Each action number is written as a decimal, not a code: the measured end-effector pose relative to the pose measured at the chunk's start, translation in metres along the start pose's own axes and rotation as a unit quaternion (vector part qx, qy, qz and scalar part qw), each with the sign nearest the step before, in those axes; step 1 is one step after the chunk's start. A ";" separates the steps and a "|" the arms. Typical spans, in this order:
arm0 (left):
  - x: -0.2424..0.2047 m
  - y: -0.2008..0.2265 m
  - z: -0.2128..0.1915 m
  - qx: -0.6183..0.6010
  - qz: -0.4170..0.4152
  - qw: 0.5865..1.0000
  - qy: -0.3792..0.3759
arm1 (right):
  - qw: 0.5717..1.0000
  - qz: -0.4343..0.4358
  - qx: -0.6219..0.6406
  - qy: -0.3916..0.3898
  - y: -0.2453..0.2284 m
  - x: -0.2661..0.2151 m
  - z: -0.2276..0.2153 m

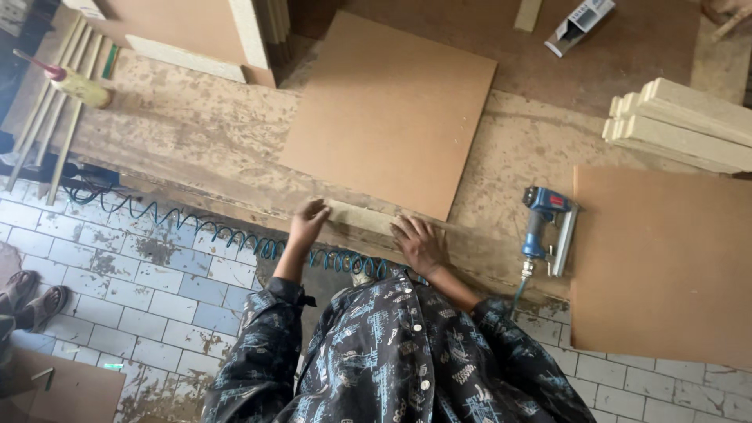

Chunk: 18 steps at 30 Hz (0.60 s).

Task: The person repeatedly places small wooden strips onto a large brown board and secures them using a pneumatic nail gun. The person handles the strips and the board one at a time, moving the board to a stack after each strip is attached.

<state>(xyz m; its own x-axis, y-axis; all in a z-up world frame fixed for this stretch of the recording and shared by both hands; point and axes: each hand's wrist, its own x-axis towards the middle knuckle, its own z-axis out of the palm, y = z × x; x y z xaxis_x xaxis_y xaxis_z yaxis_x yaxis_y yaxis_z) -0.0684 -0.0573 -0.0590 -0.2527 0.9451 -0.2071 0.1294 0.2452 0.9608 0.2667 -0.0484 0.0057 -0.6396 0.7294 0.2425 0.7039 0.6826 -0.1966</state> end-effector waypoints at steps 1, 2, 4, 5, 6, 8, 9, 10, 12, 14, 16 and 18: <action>0.000 -0.001 0.002 0.035 -0.025 0.999 0.004 | 1.000 0.010 -0.006 -0.005 -0.005 0.005 0.000; 0.001 -0.002 0.006 0.071 -0.052 0.996 0.002 | 1.000 0.025 -0.012 -0.012 -0.010 0.005 -0.002; 0.006 -0.004 0.011 0.055 -0.056 0.997 -0.019 | 0.998 0.059 -0.027 -0.020 -0.011 0.008 -0.004; 0.010 -0.005 0.013 0.003 -0.033 0.999 -0.037 | 0.996 0.078 -0.036 -0.021 -0.009 0.009 -0.005; 0.018 -0.004 0.012 -0.050 -0.007 0.997 -0.055 | 0.994 0.097 -0.047 -0.019 -0.004 0.010 -0.004; 0.036 -0.003 -0.004 0.085 0.011 0.996 0.010 | 0.990 0.131 -0.049 0.021 0.006 0.003 -0.006; 0.048 0.000 -0.014 0.153 0.023 0.987 0.045 | 0.987 0.147 -0.050 0.043 0.013 0.000 -0.006; 0.059 0.002 -0.024 0.206 0.051 0.971 0.114 | 0.978 0.189 -0.044 0.083 0.019 -0.006 -0.004; 0.083 0.006 -0.045 0.339 0.120 0.907 0.218 | 0.949 0.270 -0.033 0.161 0.032 -0.023 0.004; 0.104 0.011 -0.053 0.398 0.123 0.881 0.223 | 0.929 0.331 0.023 0.162 0.048 -0.037 0.017; 0.117 0.018 -0.054 0.361 0.042 0.917 0.166 | 0.913 0.360 0.107 0.156 0.064 -0.044 0.032; 0.124 0.028 -0.052 0.182 -0.081 0.969 0.144 | 0.896 0.358 0.218 0.145 0.075 -0.042 0.045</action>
<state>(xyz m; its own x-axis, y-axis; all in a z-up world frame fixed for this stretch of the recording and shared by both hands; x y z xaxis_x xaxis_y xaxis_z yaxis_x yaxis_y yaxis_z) -0.1464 0.0550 -0.0484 -0.5489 0.8008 -0.2397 0.3820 0.4954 0.7802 0.3321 -0.0260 -0.0623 0.0798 0.9883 0.1302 0.6735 0.0428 -0.7379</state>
